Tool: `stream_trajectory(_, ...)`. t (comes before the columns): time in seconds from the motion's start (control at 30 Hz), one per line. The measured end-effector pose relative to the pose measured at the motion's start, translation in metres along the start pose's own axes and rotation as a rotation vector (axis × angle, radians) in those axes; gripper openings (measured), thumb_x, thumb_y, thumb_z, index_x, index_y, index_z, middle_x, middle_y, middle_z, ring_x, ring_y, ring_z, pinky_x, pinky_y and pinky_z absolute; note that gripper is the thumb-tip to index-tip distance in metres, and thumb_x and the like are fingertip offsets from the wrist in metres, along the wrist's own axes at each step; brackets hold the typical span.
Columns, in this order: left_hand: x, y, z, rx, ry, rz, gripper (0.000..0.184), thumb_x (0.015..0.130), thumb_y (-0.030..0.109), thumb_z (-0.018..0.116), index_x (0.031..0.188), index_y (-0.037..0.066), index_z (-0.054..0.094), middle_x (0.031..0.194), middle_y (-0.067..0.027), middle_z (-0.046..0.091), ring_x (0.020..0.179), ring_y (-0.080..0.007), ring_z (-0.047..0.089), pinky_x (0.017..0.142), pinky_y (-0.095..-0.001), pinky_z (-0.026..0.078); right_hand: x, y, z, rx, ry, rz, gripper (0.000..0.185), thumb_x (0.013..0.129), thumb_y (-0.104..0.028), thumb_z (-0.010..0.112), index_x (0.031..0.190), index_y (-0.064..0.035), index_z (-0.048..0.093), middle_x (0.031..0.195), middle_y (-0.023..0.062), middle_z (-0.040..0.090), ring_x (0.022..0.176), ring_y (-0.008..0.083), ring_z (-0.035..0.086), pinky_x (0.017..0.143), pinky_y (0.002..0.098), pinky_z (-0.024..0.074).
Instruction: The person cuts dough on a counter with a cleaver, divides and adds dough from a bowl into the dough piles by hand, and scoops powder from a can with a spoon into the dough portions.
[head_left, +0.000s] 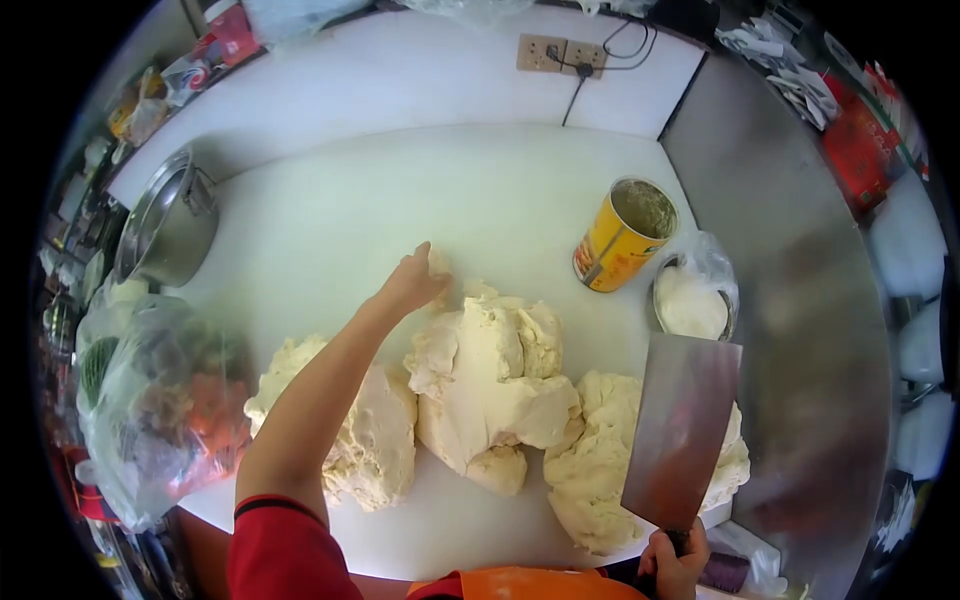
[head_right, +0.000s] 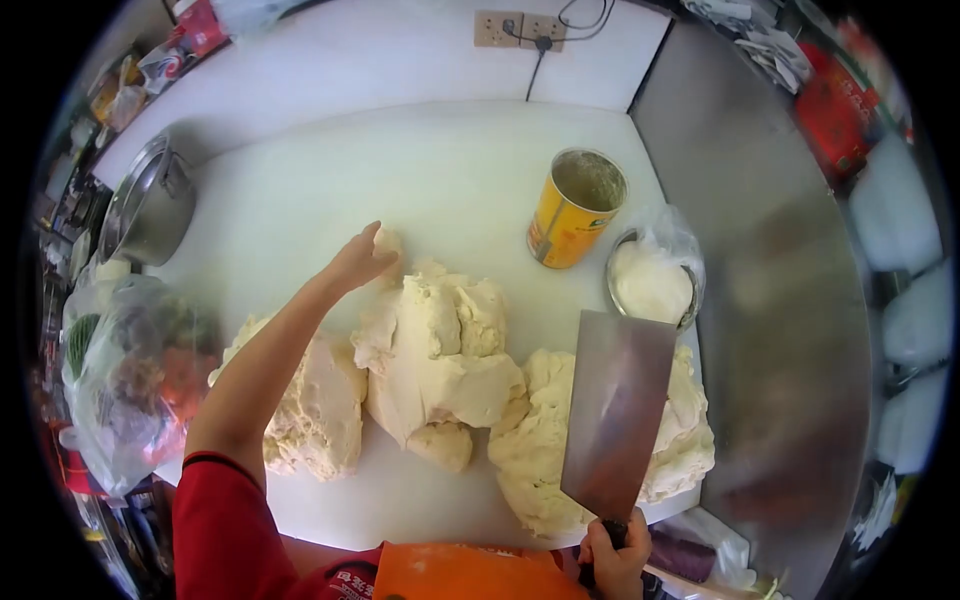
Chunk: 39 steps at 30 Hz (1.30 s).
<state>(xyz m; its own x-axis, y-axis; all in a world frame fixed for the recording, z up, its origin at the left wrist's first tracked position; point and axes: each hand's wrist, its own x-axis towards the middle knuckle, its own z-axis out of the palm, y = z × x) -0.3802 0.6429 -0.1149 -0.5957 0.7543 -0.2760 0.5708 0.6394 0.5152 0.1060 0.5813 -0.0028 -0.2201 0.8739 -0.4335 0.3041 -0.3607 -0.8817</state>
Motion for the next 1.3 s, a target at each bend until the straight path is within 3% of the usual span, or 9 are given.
stream_trajectory(0.13,0.037,-0.008,0.042,0.184,0.019,0.018,0.064,0.082,0.017,0.06,0.137,-0.002,0.034,0.131,-0.0351,0.034,0.1,-0.0428,0.058,0.082,-0.0424,0.053,0.014,0.022,-0.01,0.027,-0.028,-0.057,0.018,0.087,0.006,0.053,0.103,0.0023,0.046,0.068,0.0062,0.052,0.046,0.0106,0.05,0.042,0.0253,0.0417)
stream_trajectory(0.23,0.038,-0.006,0.021,0.071,0.019,-0.089,0.057,0.082,0.015,0.061,0.13,-0.004,0.038,0.123,-0.0291,0.044,0.094,-0.0361,0.06,0.073,-0.0399,0.055,0.02,0.021,-0.008,0.097,0.04,-0.011,0.021,0.085,0.007,0.051,0.105,0.0033,0.046,0.068,0.0069,0.052,0.046,0.0109,0.049,0.041,0.0253,0.0406)
stream_trajectory(0.3,0.035,-0.014,-0.013,-0.7,-0.093,-0.206,0.058,0.082,0.013,0.062,0.133,-0.001,0.037,0.11,-0.0209,0.052,0.088,-0.0279,0.061,0.068,-0.0371,0.055,0.02,0.013,-0.004,0.219,0.067,-0.014,0.024,0.085,0.008,0.049,0.109,0.0038,0.046,0.066,0.0067,0.05,0.044,0.0112,0.048,0.04,0.0254,0.0402)
stream_trajectory(0.47,-0.048,0.052,-0.062,-0.729,0.102,0.17,0.056,0.086,0.01,0.061,0.137,0.003,0.041,0.107,-0.0126,0.056,0.084,-0.0188,0.061,0.069,-0.0312,0.052,0.018,-0.001,-0.024,0.224,0.135,-0.081,0.025,0.088,0.007,0.049,0.112,0.002,0.045,0.066,0.0056,0.05,0.045,0.0106,0.048,0.042,0.0258,0.0422)
stream_trajectory(0.67,-0.156,0.166,-0.022,-0.705,-0.237,0.398,0.056,0.082,0.003,0.067,0.134,0.01,0.048,0.106,-0.0076,0.051,0.086,-0.0136,0.059,0.069,-0.0276,0.052,-0.002,0.0,-0.081,0.138,0.283,-0.346,0.019,0.09,0.006,0.052,0.108,0.0001,0.047,0.075,0.0055,0.054,0.05,0.0083,0.049,0.046,0.0233,0.0424)
stream_trajectory(0.8,-0.189,0.205,0.044,-0.49,-0.419,0.446,0.06,0.081,0.001,0.068,0.135,0.011,0.046,0.109,-0.006,0.049,0.091,-0.0162,0.058,0.079,-0.0284,0.052,-0.022,0.015,-0.102,0.248,0.366,-0.36,0.021,0.091,0.006,0.051,0.11,-0.0008,0.047,0.079,0.0057,0.054,0.051,0.0086,0.049,0.047,0.0234,0.0432)
stream_trajectory(1.0,-0.23,0.264,0.11,-0.352,-0.349,0.72,0.059,0.08,0.001,0.068,0.133,0.011,0.046,0.114,-0.011,0.048,0.097,-0.0194,0.056,0.076,-0.0297,0.052,-0.047,0.05,-0.127,0.284,0.405,-0.222,0.012,0.09,0.004,0.055,0.096,-0.0019,0.046,0.074,0.0047,0.055,0.051,0.0086,0.051,0.046,0.0238,0.0439)
stream_trajectory(1.17,-0.254,0.287,0.175,0.117,-0.107,1.289,0.056,0.074,0.005,0.071,0.126,0.01,0.048,0.103,-0.0102,0.054,0.083,-0.0293,0.061,0.066,-0.0367,0.054,-0.061,0.07,-0.145,0.302,0.419,-0.174,0.01,0.09,0.002,0.057,0.092,-0.0014,0.048,0.067,0.0038,0.056,0.051,0.0077,0.052,0.046,0.0235,0.0438)
stream_trajectory(1.3,-0.248,0.29,0.215,0.355,-0.169,1.202,0.049,0.072,0.005,0.071,0.115,0.003,0.047,0.099,-0.0117,0.056,0.08,-0.0285,0.064,0.062,-0.0361,0.054,-0.062,0.081,-0.161,0.308,0.428,-0.15,0.011,0.089,0.001,0.058,0.092,-0.0016,0.049,0.064,0.0034,0.056,0.05,0.0073,0.052,0.045,0.0236,0.0434)
